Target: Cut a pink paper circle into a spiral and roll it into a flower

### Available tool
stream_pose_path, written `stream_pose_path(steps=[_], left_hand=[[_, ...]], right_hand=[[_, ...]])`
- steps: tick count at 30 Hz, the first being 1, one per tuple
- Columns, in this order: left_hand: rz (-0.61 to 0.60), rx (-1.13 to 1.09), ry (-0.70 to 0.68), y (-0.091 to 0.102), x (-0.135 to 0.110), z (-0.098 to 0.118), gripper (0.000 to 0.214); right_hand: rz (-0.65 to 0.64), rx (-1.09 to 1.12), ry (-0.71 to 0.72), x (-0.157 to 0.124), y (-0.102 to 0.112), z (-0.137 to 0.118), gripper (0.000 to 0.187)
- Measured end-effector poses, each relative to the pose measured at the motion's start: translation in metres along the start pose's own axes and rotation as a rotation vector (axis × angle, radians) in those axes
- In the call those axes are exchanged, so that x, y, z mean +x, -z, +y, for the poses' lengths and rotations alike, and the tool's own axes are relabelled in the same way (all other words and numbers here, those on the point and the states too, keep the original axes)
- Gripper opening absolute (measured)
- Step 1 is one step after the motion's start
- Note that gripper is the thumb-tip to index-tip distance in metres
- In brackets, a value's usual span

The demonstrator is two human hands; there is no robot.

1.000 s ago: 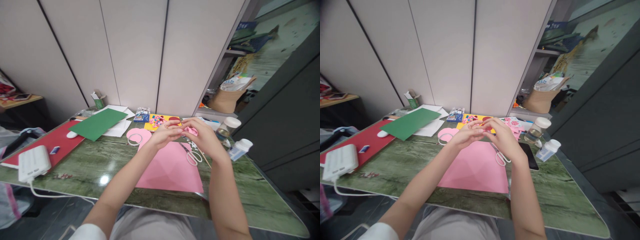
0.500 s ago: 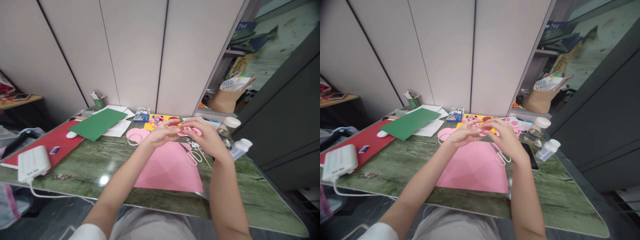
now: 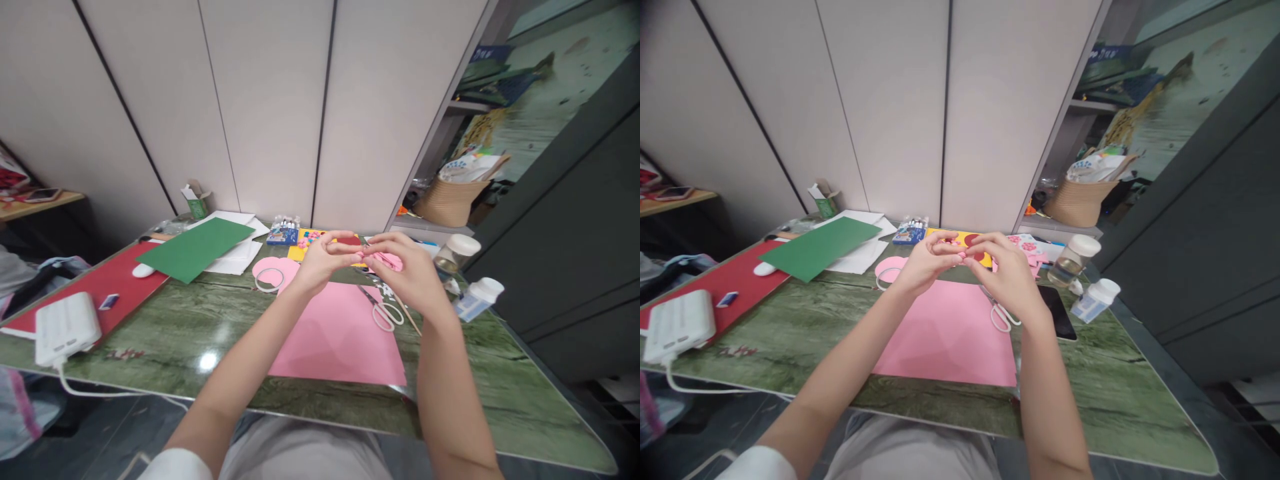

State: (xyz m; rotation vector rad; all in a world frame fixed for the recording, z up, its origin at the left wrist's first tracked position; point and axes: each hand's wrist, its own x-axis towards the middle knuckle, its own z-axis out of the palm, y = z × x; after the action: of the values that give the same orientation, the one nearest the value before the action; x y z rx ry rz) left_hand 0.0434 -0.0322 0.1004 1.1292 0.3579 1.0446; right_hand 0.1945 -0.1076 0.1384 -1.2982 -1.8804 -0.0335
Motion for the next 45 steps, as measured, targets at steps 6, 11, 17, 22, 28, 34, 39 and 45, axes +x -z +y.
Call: stream_pose_path(steps=[6, 11, 17, 22, 28, 34, 39, 45], left_hand=[[0.046, 0.104, -0.115, -0.004, -0.002, 0.001, 0.049], [0.025, 0.105, -0.152, -0.004, -0.001, -0.001, 0.048], [0.044, 0.111, -0.196, -0.006, -0.003, -0.002, 0.046], [0.037, 0.080, -0.171, -0.007, -0.004, -0.003, 0.044], [0.016, 0.048, -0.164, -0.006, -0.004, -0.004, 0.048], [0.041, 0.253, -0.256, -0.010, -0.009, 0.005, 0.052], [0.030, 0.403, -0.348, -0.013, -0.013, 0.006, 0.049], [0.039, 0.452, -0.433, -0.016, -0.015, 0.005, 0.048]], right_hand=[[0.039, -0.005, -0.006, 0.000, -0.001, -0.006, 0.008], [0.065, 0.010, 0.005, 0.001, -0.002, -0.006, 0.006], [0.093, 0.006, 0.007, 0.001, -0.003, -0.005, 0.006], [0.123, 0.023, -0.001, 0.002, -0.005, -0.004, 0.006], [0.130, 0.043, 0.013, 0.003, -0.006, -0.001, 0.007], [0.073, 0.017, 0.032, 0.002, -0.001, 0.000, 0.006], [0.060, -0.046, 0.078, 0.001, -0.001, -0.002, 0.008], [0.084, -0.077, 0.141, 0.001, -0.001, -0.003, 0.011]])
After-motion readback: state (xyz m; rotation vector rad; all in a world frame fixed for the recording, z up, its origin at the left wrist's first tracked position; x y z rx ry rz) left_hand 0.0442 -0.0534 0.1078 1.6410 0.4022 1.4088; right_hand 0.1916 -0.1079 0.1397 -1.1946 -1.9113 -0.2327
